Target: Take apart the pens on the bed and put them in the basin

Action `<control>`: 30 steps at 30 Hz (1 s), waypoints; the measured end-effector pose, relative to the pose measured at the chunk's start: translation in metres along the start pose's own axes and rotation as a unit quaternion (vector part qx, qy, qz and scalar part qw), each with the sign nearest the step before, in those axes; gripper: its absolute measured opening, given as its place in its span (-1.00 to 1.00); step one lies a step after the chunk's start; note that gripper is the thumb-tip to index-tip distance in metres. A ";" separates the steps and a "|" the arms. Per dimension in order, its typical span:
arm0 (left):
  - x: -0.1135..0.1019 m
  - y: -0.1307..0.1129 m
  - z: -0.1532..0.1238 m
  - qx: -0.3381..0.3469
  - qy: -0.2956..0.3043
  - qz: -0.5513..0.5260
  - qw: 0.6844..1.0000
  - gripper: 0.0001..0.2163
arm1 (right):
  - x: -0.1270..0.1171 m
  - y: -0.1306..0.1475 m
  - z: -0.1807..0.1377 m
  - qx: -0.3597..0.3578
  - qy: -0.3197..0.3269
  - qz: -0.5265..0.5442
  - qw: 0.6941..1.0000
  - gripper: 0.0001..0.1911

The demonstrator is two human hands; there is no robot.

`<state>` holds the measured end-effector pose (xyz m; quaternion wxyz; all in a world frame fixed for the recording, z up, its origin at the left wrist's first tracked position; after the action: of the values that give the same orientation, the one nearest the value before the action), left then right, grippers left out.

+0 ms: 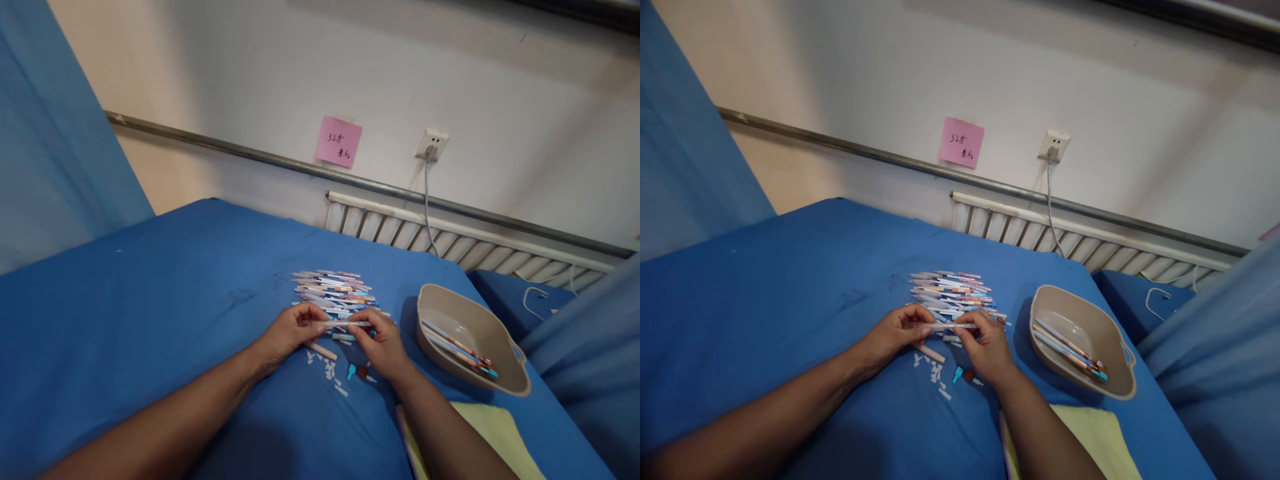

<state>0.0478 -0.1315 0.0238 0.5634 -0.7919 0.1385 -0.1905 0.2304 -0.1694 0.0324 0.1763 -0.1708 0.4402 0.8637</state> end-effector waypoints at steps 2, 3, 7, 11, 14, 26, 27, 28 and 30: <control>-0.001 -0.001 0.000 0.012 0.002 -0.016 1.000 -0.65 | 0.000 -0.001 0.000 0.001 -0.001 -0.001 1.000 -0.91; -0.001 -0.001 0.000 0.008 0.006 -0.021 1.000 -0.61 | 0.000 -0.001 0.001 0.001 -0.001 -0.003 1.000 -0.91; -0.001 0.004 0.002 -0.035 0.021 0.008 0.999 -0.68 | 0.000 0.000 0.002 -0.004 -0.012 -0.003 1.000 -0.89; -0.004 0.003 0.004 -0.009 0.004 0.035 0.999 -0.71 | -0.001 0.000 0.003 0.008 -0.015 0.004 1.000 -0.87; -0.005 -0.001 0.004 0.020 -0.011 0.031 0.999 -0.72 | -0.001 -0.004 0.003 0.028 -0.027 0.009 0.999 -0.83; -0.004 -0.009 0.002 0.019 -0.033 0.049 0.998 -0.73 | -0.009 0.010 0.010 -0.040 -0.001 -0.073 0.996 -0.88; -0.004 -0.010 0.002 0.020 -0.038 0.058 0.997 -0.73 | -0.009 0.015 0.011 -0.072 0.028 -0.112 0.991 -0.87; -0.003 -0.011 0.002 0.020 -0.040 0.068 0.997 -0.73 | -0.008 0.020 0.013 -0.099 0.055 -0.153 0.982 -0.86; -0.002 -0.012 0.003 0.021 -0.034 0.083 0.996 -0.72 | -0.004 0.027 0.014 -0.137 0.103 -0.232 0.957 -0.84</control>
<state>0.0476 -0.1244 0.0344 0.5982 -0.7717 0.1807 -0.1185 0.2192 -0.1732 0.0612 0.3006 -0.3793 0.2818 0.8285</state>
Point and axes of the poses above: each hand's wrist, its own z-axis towards the middle knuckle, its own x-axis out of the palm, y = z × x, the point moved 4 cm from there along z, towards the middle knuckle, and after that the axes turned 9 degrees about -x, right-handed, at the moved point
